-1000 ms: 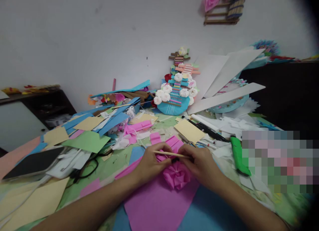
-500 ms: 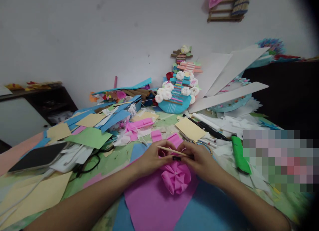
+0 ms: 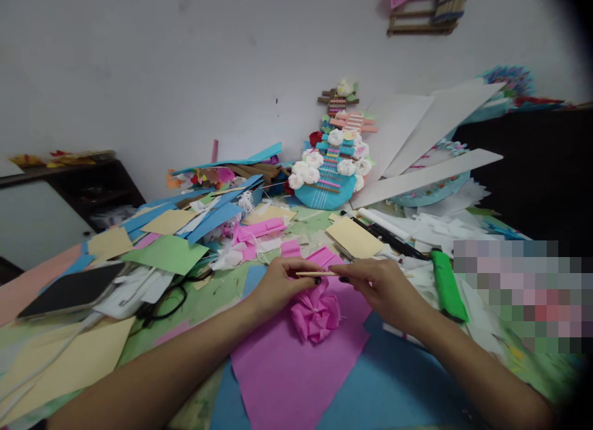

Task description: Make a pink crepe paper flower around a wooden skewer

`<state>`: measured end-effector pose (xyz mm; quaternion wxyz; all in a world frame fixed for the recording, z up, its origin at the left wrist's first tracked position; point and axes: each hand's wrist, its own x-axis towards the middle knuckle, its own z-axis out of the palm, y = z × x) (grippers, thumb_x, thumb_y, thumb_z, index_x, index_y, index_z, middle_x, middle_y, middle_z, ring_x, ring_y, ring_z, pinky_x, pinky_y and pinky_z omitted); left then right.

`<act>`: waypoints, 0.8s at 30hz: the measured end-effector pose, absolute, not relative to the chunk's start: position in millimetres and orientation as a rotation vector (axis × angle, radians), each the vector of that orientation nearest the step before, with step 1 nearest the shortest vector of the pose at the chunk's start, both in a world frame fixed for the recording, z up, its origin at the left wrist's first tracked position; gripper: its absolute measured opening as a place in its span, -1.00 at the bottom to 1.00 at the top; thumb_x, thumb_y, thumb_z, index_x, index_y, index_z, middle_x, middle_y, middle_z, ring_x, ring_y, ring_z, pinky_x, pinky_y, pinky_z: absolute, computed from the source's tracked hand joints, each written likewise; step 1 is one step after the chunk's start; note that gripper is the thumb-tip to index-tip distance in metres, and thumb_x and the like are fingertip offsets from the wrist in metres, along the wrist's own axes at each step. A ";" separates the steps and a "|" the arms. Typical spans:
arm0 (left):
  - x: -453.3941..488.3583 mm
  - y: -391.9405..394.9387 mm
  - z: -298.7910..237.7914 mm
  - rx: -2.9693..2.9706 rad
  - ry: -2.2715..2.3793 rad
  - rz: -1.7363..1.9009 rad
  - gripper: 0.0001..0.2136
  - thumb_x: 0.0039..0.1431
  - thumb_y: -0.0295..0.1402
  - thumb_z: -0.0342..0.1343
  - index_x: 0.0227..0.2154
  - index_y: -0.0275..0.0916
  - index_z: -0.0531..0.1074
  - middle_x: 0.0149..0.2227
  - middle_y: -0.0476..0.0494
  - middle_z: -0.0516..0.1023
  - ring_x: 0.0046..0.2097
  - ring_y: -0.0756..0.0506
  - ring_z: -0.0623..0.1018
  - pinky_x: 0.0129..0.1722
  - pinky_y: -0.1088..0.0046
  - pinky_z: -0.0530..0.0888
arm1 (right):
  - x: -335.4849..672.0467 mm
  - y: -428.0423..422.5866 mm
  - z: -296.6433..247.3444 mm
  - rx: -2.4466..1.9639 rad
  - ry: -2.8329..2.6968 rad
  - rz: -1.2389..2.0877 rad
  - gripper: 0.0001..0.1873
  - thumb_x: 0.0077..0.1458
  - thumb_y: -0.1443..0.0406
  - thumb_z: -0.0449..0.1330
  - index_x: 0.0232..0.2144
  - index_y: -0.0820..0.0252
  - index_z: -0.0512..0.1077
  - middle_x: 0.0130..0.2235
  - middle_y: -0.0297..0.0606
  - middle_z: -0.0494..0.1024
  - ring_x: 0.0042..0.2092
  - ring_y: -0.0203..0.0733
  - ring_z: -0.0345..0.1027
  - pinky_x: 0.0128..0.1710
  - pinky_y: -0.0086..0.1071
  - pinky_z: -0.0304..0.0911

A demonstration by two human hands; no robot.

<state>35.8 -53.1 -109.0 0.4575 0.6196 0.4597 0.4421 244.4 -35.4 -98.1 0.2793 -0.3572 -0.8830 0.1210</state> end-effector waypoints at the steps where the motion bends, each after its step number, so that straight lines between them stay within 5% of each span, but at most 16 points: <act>1: 35.8 -53.5 -109.0 1.511 1.138 1.085 -0.82 -0.12 -0.49 0.20 -0.38 -0.29 0.61 -0.42 -0.12 0.60 -0.36 -0.03 0.50 -0.35 0.50 0.40 | 243.7 -35.6 -98.5 -0.948 -2.368 0.321 -0.62 0.12 0.45 0.01 -0.13 0.09 0.52 -0.29 -0.26 0.63 -0.31 -0.23 0.49 -0.35 -0.43 0.28; 14: 35.5 -55.8 -113.1 1.391 1.043 1.127 -0.81 -0.10 -0.37 0.28 -0.36 -0.30 0.61 -0.34 -0.19 0.65 -0.32 -0.09 0.55 -0.27 0.41 0.44 | 240.1 -42.0 -97.2 -0.955 -2.354 0.259 -0.56 0.14 0.44 0.02 0.03 0.02 0.41 -0.36 -0.30 0.62 -0.44 -0.32 0.39 -0.45 -0.49 0.19; 24: 38.6 -57.5 -113.8 1.119 0.979 1.150 -0.81 -0.22 -0.43 0.33 -0.42 -0.30 0.61 -0.45 -0.13 0.62 -0.42 0.00 0.49 -0.41 0.51 0.35 | 238.9 -42.1 -100.5 -0.761 -2.441 0.108 -0.49 0.13 0.52 -0.04 -0.02 -0.07 0.46 -0.27 -0.26 0.57 -0.29 -0.29 0.41 -0.35 -0.45 0.23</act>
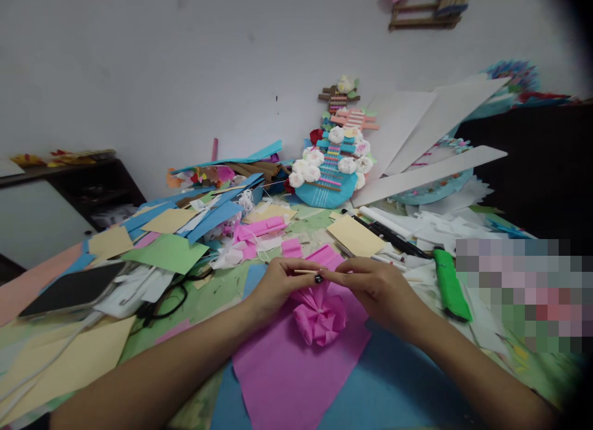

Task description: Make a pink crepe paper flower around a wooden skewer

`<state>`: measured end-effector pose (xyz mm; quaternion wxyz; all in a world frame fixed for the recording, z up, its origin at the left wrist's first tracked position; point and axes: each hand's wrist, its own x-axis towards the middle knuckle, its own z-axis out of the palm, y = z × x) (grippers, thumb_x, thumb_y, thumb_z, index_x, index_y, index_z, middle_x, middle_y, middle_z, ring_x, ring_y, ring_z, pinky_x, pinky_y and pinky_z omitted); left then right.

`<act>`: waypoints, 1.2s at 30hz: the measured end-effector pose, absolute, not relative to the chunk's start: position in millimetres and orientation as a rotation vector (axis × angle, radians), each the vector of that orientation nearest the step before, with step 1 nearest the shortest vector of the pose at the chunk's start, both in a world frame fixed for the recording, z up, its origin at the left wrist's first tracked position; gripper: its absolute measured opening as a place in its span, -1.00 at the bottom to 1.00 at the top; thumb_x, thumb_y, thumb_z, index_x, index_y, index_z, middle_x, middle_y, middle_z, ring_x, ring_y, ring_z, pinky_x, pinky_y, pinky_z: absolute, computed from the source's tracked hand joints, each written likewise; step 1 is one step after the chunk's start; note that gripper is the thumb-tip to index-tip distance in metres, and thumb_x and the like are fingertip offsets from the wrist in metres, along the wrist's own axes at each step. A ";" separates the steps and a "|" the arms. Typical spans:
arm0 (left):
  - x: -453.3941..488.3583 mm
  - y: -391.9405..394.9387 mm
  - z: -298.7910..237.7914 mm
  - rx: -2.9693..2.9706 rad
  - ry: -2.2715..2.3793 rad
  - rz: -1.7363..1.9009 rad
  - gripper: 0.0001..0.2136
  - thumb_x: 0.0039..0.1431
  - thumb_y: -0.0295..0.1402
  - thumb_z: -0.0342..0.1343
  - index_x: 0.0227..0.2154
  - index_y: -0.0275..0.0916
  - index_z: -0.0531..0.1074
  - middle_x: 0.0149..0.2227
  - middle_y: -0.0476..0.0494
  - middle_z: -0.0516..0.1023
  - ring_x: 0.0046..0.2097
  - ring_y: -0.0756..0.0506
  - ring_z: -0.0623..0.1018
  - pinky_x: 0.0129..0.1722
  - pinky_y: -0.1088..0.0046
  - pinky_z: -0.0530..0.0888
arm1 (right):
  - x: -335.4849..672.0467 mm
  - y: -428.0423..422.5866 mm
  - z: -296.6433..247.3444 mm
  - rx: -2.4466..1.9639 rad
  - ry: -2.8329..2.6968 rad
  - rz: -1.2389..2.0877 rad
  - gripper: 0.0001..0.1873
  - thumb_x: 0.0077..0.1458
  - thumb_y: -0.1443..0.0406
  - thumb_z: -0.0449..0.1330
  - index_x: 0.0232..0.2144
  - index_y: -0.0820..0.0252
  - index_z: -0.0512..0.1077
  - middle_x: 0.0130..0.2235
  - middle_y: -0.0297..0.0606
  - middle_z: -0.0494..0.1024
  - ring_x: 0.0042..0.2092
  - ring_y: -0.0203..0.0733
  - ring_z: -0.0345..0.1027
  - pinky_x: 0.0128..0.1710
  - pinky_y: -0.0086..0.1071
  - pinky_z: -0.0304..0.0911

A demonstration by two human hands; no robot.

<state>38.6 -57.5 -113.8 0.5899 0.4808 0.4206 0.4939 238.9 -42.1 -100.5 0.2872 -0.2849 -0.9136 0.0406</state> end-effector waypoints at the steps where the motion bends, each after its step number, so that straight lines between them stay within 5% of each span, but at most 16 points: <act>1: 38.8 -57.8 -114.1 1.101 0.963 1.153 -0.80 -0.24 -0.44 0.34 -0.43 -0.30 0.61 -0.45 -0.12 0.61 -0.41 0.00 0.49 -0.40 0.51 0.35 | 238.8 -42.1 -101.2 -0.772 -2.437 0.098 -0.49 0.12 0.52 -0.03 -0.03 -0.07 0.46 -0.27 -0.26 0.56 -0.30 -0.29 0.41 -0.36 -0.45 0.22; 9: 38.2 -56.4 -114.1 1.205 1.012 1.189 -0.82 -0.17 -0.31 0.33 -0.46 -0.30 0.60 -0.51 -0.08 0.56 -0.48 0.03 0.42 -0.47 0.53 0.29 | 237.4 -42.6 -106.8 -0.798 -2.351 0.093 -0.51 0.11 0.51 -0.01 -0.09 -0.10 0.50 -0.26 -0.28 0.57 -0.26 -0.29 0.42 -0.30 -0.44 0.26; 15: 38.4 -57.2 -110.6 1.344 1.081 1.181 -0.86 -0.10 -0.38 0.28 -0.41 -0.27 0.61 -0.42 -0.12 0.62 -0.38 -0.02 0.51 -0.35 0.49 0.38 | 236.1 -47.4 -101.5 -0.887 -2.180 0.249 -0.64 0.12 0.38 0.06 -0.03 0.16 0.46 -0.38 -0.28 0.58 -0.46 -0.33 0.34 -0.44 -0.46 0.20; 20: 41.2 -60.5 -111.1 1.415 1.105 1.145 -0.88 -0.08 -0.44 0.24 -0.41 -0.31 0.60 -0.38 -0.16 0.62 -0.33 -0.05 0.54 -0.30 0.48 0.43 | 233.8 -48.4 -95.3 -1.078 -2.204 0.339 -0.77 0.12 0.25 0.10 -0.31 0.22 0.52 -0.53 -0.33 0.51 -0.56 -0.35 0.24 -0.52 -0.47 0.06; 25: 43.9 -61.6 -112.1 1.445 1.088 1.141 -0.88 -0.06 -0.45 0.22 -0.41 -0.33 0.58 -0.38 -0.15 0.62 -0.33 -0.05 0.56 -0.29 0.49 0.47 | 230.8 -48.3 -94.8 -1.168 -2.339 0.347 -0.65 0.14 0.19 0.06 -0.60 0.23 0.39 -0.61 -0.36 0.39 -0.54 -0.35 0.18 -0.53 -0.45 -0.07; 36: 45.1 -64.5 -112.2 1.475 1.103 1.189 -0.85 -0.08 -0.42 0.26 -0.38 -0.32 0.58 -0.36 -0.13 0.63 -0.30 -0.06 0.58 -0.27 0.48 0.50 | 225.7 -49.8 -99.0 -1.303 -2.166 0.467 -0.62 0.06 0.10 0.11 -0.65 0.22 0.39 -0.64 -0.36 0.36 -0.56 -0.36 0.12 -0.54 -0.44 -0.09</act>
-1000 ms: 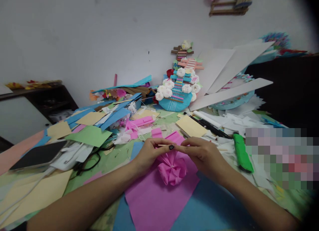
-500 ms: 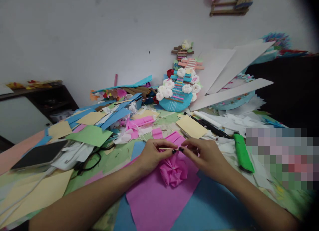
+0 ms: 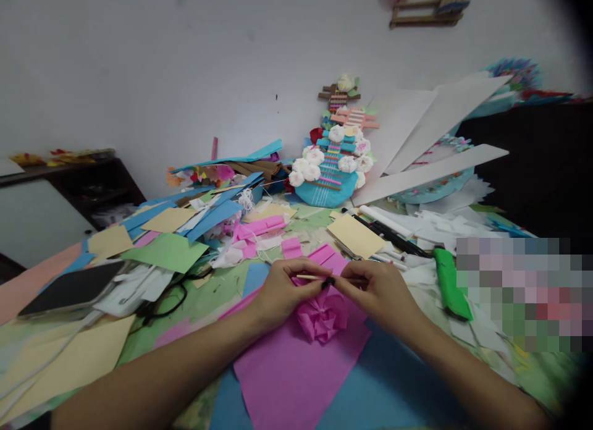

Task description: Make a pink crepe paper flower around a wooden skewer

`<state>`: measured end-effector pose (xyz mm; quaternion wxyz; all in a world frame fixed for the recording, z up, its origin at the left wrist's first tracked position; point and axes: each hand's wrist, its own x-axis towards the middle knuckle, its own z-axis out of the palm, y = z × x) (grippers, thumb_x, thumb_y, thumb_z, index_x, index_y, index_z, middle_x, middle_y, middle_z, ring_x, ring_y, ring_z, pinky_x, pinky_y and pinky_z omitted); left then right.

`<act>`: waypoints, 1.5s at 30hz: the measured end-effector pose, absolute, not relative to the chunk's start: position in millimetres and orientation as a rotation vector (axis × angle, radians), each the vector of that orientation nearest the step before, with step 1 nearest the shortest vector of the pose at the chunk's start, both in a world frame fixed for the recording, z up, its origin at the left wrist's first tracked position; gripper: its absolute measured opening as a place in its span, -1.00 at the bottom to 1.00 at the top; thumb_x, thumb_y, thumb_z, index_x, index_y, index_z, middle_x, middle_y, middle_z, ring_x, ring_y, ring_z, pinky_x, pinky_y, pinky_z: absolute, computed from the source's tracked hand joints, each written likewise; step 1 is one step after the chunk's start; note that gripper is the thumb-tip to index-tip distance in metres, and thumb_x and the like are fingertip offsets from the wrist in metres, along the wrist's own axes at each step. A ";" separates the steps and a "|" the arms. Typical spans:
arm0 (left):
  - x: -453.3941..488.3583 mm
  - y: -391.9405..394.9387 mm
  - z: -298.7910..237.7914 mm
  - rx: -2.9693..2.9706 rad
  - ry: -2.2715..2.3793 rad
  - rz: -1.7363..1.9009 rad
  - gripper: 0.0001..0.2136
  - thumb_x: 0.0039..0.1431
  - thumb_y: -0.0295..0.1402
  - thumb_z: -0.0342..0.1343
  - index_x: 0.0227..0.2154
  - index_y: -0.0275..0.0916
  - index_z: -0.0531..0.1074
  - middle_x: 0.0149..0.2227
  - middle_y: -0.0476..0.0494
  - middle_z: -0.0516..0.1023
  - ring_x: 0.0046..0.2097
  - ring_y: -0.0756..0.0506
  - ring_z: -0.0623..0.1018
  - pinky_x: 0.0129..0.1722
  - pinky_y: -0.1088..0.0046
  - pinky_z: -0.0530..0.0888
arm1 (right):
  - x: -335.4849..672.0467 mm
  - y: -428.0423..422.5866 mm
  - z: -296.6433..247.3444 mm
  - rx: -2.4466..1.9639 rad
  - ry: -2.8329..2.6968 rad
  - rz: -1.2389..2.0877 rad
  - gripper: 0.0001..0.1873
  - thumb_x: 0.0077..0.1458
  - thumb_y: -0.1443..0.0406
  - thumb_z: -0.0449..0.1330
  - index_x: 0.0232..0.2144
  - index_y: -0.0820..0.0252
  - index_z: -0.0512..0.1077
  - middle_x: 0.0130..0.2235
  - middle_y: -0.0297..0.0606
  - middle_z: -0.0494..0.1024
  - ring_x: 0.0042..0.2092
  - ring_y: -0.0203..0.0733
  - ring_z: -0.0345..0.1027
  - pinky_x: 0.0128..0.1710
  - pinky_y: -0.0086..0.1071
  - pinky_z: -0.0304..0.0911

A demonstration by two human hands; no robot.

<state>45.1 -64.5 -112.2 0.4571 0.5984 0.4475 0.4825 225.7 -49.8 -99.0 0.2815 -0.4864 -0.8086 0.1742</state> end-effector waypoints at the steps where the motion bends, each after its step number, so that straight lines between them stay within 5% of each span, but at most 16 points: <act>1: 44.8 -64.5 -112.3 1.469 1.098 1.192 -0.84 -0.08 -0.42 0.27 -0.37 -0.31 0.58 -0.36 -0.13 0.62 -0.30 -0.05 0.58 -0.26 0.49 0.50 | 225.5 -50.1 -98.8 -1.314 -2.145 0.487 -0.63 0.05 0.10 0.12 -0.64 0.22 0.41 -0.63 -0.35 0.38 -0.56 -0.35 0.14 -0.53 -0.44 -0.08; 14: 40.9 -62.4 -115.8 1.407 1.014 1.187 -0.73 -0.09 -0.41 0.30 -0.25 -0.29 0.51 -0.42 -0.03 0.53 -0.36 0.04 0.52 -0.31 0.57 0.44 | 228.1 -51.1 -94.8 -1.331 -2.054 0.537 -0.72 -0.07 0.12 0.21 -0.60 0.21 0.42 -0.57 -0.30 0.46 -0.51 -0.29 0.26 -0.51 -0.45 0.00; 24: 42.2 -63.8 -109.2 1.442 1.037 1.207 -0.77 -0.11 -0.46 0.28 -0.31 -0.31 0.49 -0.46 0.01 0.48 -0.39 0.07 0.49 -0.36 0.60 0.43 | 230.2 -47.7 -96.0 -1.183 -2.330 0.453 -0.59 0.15 0.18 0.00 -0.68 0.23 0.21 -0.68 -0.44 0.16 -0.59 -0.41 -0.02 -0.55 -0.43 -0.19; 37: 43.5 -65.5 -110.0 1.467 1.019 1.192 -0.83 -0.14 -0.45 0.30 -0.42 -0.32 0.49 -0.40 -0.06 0.56 -0.33 0.00 0.54 -0.25 0.50 0.47 | 231.7 -46.1 -97.3 -1.269 -2.157 0.601 -0.68 0.00 0.11 0.17 -0.59 0.23 0.45 -0.55 -0.29 0.47 -0.50 -0.28 0.27 -0.51 -0.44 0.03; 45: 42.2 -64.9 -108.1 1.721 1.135 1.113 -0.91 -0.10 -0.49 0.21 -0.45 -0.31 0.55 -0.44 -0.09 0.56 -0.38 -0.02 0.50 -0.36 0.50 0.41 | 233.9 -44.4 -98.2 -1.245 -2.140 0.578 -0.73 -0.04 0.15 0.23 -0.60 0.23 0.45 -0.57 -0.29 0.48 -0.51 -0.28 0.28 -0.51 -0.45 0.06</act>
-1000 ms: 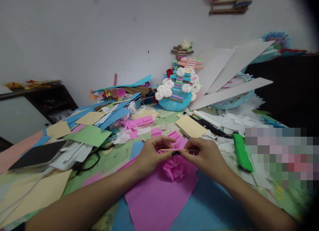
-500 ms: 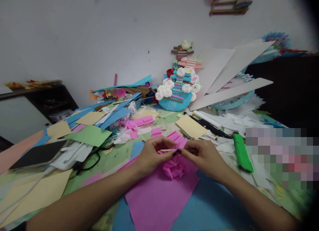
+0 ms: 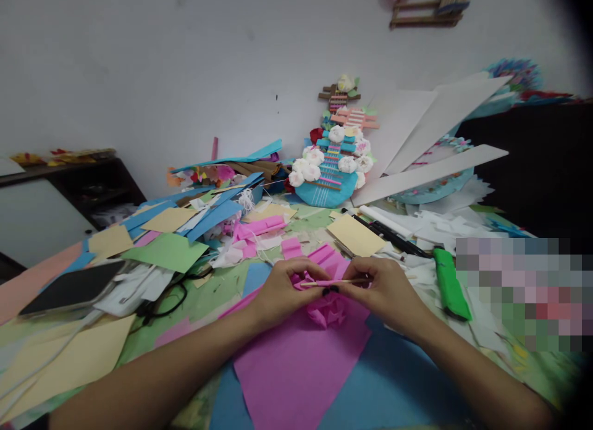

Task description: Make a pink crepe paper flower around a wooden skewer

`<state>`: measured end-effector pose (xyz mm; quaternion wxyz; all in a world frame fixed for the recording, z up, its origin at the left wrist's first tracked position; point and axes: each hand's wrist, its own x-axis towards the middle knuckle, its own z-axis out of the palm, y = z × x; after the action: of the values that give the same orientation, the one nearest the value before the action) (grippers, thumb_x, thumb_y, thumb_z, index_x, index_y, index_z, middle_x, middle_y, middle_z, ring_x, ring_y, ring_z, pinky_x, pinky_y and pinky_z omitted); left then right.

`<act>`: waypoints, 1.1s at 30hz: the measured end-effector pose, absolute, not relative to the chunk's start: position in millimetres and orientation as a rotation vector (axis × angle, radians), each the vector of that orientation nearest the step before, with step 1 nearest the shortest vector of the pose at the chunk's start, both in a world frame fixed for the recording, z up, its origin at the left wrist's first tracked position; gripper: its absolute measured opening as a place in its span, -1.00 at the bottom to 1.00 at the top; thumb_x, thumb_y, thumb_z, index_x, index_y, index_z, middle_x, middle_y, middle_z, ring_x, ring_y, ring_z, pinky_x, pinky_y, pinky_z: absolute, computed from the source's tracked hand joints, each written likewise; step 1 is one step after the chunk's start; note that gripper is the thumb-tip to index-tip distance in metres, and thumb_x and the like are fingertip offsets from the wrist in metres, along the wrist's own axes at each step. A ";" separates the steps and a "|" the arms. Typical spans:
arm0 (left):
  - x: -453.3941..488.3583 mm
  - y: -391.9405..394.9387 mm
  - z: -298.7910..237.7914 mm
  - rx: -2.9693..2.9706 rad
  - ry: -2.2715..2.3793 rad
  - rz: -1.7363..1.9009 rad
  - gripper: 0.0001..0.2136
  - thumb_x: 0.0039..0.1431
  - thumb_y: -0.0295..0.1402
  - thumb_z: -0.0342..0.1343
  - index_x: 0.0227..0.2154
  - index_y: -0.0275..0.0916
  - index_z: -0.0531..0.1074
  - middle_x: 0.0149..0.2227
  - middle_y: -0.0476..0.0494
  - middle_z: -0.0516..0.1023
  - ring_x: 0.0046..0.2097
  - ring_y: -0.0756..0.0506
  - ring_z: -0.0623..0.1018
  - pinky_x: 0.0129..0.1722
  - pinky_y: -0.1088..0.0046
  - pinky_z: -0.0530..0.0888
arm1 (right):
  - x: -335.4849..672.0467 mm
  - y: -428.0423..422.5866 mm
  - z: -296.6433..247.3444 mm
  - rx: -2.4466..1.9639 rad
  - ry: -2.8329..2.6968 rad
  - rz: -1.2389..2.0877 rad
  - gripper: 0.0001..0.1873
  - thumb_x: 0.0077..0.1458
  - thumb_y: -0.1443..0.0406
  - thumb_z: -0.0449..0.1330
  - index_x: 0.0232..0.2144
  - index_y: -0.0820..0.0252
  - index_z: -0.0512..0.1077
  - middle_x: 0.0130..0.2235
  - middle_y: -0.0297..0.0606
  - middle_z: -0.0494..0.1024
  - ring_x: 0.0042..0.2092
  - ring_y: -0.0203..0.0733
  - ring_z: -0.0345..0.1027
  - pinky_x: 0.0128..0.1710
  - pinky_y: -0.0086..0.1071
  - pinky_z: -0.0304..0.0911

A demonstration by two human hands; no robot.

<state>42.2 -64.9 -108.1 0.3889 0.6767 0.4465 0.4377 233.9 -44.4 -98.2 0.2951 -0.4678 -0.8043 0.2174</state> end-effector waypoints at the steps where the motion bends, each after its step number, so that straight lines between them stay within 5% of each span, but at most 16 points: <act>1: 41.9 -64.8 -107.8 1.734 1.143 1.106 -0.91 -0.10 -0.48 0.21 -0.44 -0.31 0.55 -0.44 -0.10 0.57 -0.38 -0.03 0.50 -0.36 0.50 0.41 | 233.8 -44.6 -98.2 -1.247 -2.142 0.576 -0.73 -0.04 0.15 0.24 -0.60 0.23 0.46 -0.57 -0.29 0.48 -0.51 -0.28 0.28 -0.50 -0.45 0.06; 33: 38.9 -64.7 -110.3 1.804 1.107 1.185 -0.92 -0.01 -0.39 0.24 -0.42 -0.28 0.56 -0.41 -0.12 0.58 -0.34 -0.04 0.53 -0.31 0.48 0.43 | 238.1 -42.6 -90.7 -1.227 -2.324 0.450 -0.57 0.10 0.12 0.07 -0.69 0.24 0.34 -0.66 -0.39 0.23 -0.56 -0.37 0.05 -0.56 -0.42 -0.16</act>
<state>38.9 -64.7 -110.3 0.3503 0.6966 0.4273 0.4577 238.1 -42.6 -90.7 0.2355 -0.4472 -0.8471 0.1642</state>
